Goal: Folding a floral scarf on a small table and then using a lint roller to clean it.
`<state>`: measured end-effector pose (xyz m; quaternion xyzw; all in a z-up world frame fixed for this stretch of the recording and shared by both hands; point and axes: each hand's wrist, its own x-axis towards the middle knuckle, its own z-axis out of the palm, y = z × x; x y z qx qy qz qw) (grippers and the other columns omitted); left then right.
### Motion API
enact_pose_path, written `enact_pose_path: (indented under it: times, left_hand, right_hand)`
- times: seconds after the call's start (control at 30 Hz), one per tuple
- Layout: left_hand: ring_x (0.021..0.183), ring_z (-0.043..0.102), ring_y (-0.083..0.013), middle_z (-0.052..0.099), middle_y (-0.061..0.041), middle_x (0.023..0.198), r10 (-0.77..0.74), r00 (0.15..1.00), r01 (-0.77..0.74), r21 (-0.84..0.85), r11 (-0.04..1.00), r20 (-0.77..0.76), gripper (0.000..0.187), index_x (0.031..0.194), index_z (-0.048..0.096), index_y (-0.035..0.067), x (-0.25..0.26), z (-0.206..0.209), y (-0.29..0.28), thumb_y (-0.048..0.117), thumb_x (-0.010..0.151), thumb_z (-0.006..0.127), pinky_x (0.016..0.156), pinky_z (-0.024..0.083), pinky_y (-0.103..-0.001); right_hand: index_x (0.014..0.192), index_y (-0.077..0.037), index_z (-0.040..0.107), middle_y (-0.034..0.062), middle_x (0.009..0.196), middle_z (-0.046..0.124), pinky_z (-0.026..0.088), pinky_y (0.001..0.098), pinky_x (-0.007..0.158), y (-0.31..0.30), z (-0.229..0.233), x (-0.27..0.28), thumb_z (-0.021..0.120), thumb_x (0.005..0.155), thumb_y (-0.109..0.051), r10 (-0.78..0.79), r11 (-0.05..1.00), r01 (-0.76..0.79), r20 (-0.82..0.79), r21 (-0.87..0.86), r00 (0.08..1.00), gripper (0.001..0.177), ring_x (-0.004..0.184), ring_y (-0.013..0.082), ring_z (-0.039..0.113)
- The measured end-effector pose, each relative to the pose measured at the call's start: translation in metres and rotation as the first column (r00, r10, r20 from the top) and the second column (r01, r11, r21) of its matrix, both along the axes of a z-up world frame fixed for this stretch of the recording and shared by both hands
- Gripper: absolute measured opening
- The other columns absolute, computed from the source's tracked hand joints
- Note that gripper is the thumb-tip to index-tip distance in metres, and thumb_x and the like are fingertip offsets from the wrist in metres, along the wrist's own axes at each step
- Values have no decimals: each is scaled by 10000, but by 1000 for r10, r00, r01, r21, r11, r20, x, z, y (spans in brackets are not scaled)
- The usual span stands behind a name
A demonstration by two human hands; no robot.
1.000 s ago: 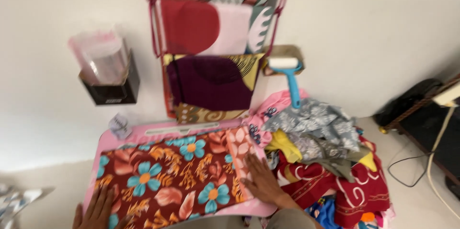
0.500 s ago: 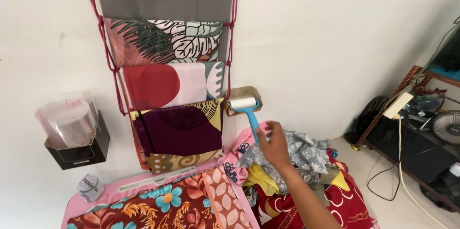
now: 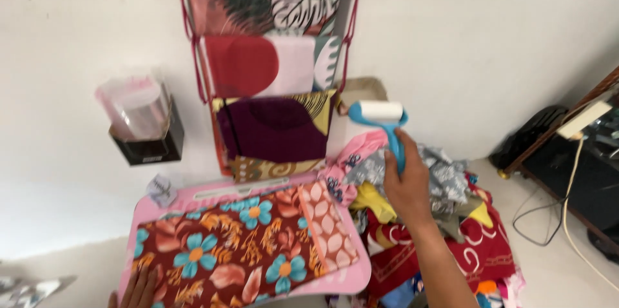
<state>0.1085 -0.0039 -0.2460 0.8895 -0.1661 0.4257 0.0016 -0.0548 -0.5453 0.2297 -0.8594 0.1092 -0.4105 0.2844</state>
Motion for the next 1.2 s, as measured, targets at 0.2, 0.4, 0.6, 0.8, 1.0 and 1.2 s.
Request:
enact_pose_path:
  times: [0.2, 0.4, 0.6, 0.8, 1.0, 1.2]
  left_hand:
    - [1619, -38, -238, 24, 1, 1746, 86, 613, 33, 135, 990, -785, 1145, 1626, 77, 206, -34, 69, 3, 911, 789, 415, 1184, 112, -682]
    - [1612, 45, -232, 123, -54, 1736, -79, 771, 92, -12, 996, -633, 1074, 1630, 165, 154, -59, 112, -9, 848, 841, 384, 1200, 87, -608]
    - [1603, 51, -269, 113, -79, 1735, -148, 738, 87, -125, 988, -659, 1000, 1623, 212, 190, -71, 143, -15, 808, 863, 417, 1218, 70, -569]
    - [1601, 50, -255, 111, -40, 1741, -192, 722, 50, -226, 973, -664, 888, 1607, 264, 195, -75, 156, -19, 713, 900, 412, 1238, 57, -544]
    - [1601, 29, -233, 139, -26, 1729, -178, 720, 27, -229, 973, -671, 866, 1614, 246, 185, -77, 155, -18, 705, 936, 388, 1246, 41, -505]
    - [1601, 16, -225, 124, -23, 1731, -170, 718, 27, -216, 976, -675, 875, 1617, 233, 186, -73, 150, -16, 717, 938, 386, 1242, 36, -497]
  right_hand:
    - [1429, -234, 569, 103, 1245, 745, 616, 415, 843, 110, -201, -84, 632, 838, -131, 162, 984, -104, -477, 147, 864, 603, 1056, 305, 771]
    - [1465, -134, 471, 177, 1031, 680, 594, 549, 670, 190, -259, -81, 585, 898, -147, 170, 979, -198, -706, 43, 687, 579, 727, 386, 739]
    - [1405, -51, 483, 240, 980, 673, 557, 530, 531, 203, -233, 21, 581, 921, -152, 155, 969, -239, -582, -69, 798, 503, 675, 437, 697]
    - [1410, -48, 436, 212, 895, 709, 586, 503, 564, 197, -224, 124, 549, 951, -89, 191, 951, -304, -654, -62, 732, 474, 689, 394, 718]
    - [1331, -86, 537, 168, 821, 739, 507, 527, 547, 197, -185, 63, 600, 918, -113, 263, 942, -333, -510, -48, 819, 418, 666, 380, 712]
    - [1474, -220, 447, 153, 1056, 702, 579, 549, 798, 247, -236, -56, 588, 882, -180, 188, 957, -286, -833, 37, 521, 610, 862, 368, 737]
